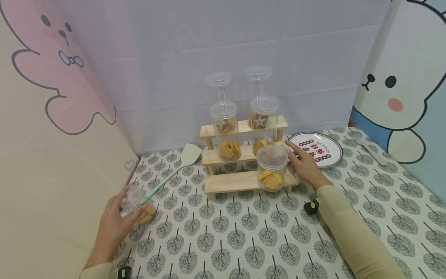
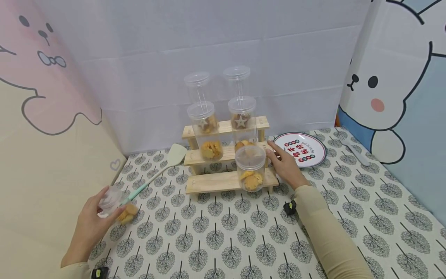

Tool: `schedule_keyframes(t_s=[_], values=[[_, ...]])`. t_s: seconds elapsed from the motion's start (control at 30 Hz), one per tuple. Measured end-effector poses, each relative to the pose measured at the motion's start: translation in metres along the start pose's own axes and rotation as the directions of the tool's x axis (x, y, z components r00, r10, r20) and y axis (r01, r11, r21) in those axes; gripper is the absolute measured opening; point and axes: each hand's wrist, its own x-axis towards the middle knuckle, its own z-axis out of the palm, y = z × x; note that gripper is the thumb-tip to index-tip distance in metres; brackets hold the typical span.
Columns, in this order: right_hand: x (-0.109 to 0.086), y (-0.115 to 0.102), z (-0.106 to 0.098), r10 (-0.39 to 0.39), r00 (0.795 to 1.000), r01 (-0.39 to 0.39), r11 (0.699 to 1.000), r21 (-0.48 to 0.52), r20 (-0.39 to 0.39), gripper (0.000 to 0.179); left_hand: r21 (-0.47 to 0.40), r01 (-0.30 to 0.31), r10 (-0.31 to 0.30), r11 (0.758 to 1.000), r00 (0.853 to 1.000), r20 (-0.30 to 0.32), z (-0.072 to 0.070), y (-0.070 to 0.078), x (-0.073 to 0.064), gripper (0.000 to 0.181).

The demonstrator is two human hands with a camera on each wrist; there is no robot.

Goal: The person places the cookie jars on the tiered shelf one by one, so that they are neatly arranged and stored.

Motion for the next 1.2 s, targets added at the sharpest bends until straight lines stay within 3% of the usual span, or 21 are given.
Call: schedule_keyframes(t_s=[0.27,0.47,0.77,0.9,1.2], values=[[0.000,0.001,0.001,0.004,1.000,-0.004,1.000,0.015,0.010,0.062,-0.005,-0.137,0.137,0.991,0.991,-0.008,-0.003,0.025,0.015,0.090],[0.000,0.002,0.002,0.005,1.000,-0.005,1.000,0.009,0.004,0.060,-0.036,-0.221,0.220,0.975,0.975,-0.012,0.005,0.053,0.033,0.089],[0.000,0.001,0.001,-0.007,1.000,0.007,1.000,0.014,-0.003,0.059,-0.105,-0.327,0.332,0.939,0.943,0.028,0.024,0.106,0.053,0.086],[0.001,0.000,0.000,-0.001,1.000,0.001,1.000,0.013,-0.005,0.058,-0.146,-0.387,0.395,0.911,0.918,0.033,0.034,0.131,0.061,0.086],[0.001,-0.001,-0.002,0.003,1.000,-0.003,1.000,-0.001,-0.010,0.059,-0.232,-0.401,0.431,0.886,0.897,0.099,0.059,0.174,0.068,0.085]])
